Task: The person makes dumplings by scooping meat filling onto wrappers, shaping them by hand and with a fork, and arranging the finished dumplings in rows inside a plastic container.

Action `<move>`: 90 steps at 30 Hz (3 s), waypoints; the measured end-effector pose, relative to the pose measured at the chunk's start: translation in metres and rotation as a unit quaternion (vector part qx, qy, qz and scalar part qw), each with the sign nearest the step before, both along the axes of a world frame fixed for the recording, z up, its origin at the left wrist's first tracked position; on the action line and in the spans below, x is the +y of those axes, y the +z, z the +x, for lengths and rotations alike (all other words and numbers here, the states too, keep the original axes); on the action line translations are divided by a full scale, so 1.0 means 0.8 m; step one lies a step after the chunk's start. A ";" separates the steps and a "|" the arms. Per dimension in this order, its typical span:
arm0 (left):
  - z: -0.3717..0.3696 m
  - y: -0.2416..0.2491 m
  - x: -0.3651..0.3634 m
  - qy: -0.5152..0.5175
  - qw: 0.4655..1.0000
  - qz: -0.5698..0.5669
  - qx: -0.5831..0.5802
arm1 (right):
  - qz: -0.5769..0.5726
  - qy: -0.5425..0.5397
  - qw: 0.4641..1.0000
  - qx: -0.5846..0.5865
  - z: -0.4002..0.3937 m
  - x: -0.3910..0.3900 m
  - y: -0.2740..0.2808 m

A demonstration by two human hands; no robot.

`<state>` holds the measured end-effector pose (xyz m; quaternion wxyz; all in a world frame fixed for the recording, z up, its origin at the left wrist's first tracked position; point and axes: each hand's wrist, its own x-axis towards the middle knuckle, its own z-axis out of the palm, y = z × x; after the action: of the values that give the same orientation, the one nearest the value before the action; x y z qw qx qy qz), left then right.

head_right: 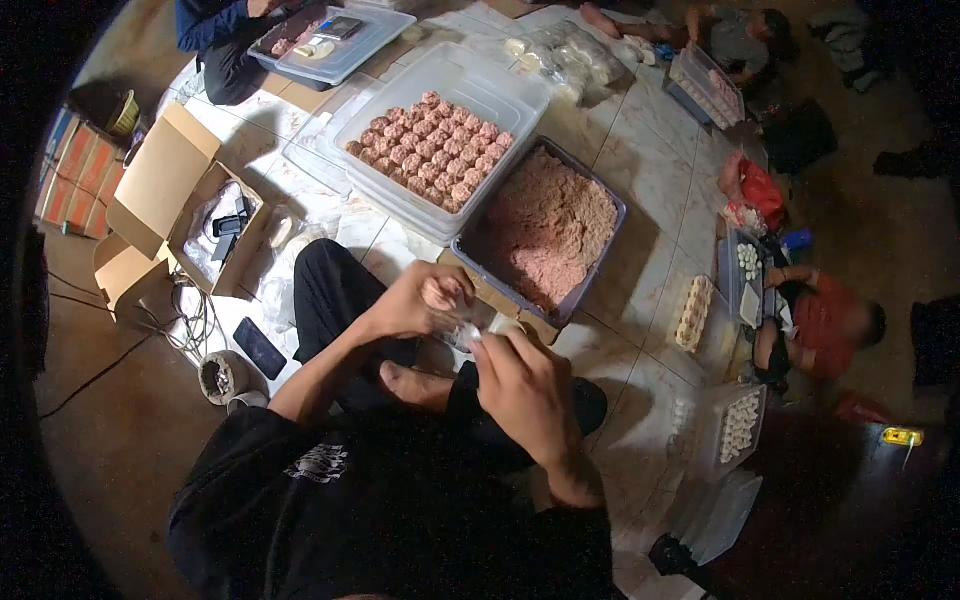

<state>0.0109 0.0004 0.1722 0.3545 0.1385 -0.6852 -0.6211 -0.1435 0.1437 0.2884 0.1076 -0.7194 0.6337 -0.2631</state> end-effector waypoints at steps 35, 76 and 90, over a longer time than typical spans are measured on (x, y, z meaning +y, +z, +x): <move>-0.006 -0.022 0.023 0.059 0.970 0.224 -0.080 | 0.171 -0.254 0.925 0.226 -0.168 0.013 -0.287; -0.011 0.011 0.021 -0.095 0.992 0.081 -0.001 | 0.150 -0.053 0.985 0.064 -0.014 0.001 0.022; 0.046 -0.009 -0.028 0.238 0.970 0.035 -0.043 | 0.313 -0.174 0.932 -0.057 -0.126 -0.016 -0.195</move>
<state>0.0478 -0.0221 0.1647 0.4571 0.3367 -0.6253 -0.5354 -0.2442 0.1305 0.1322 0.3159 -0.5113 0.7921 -0.1063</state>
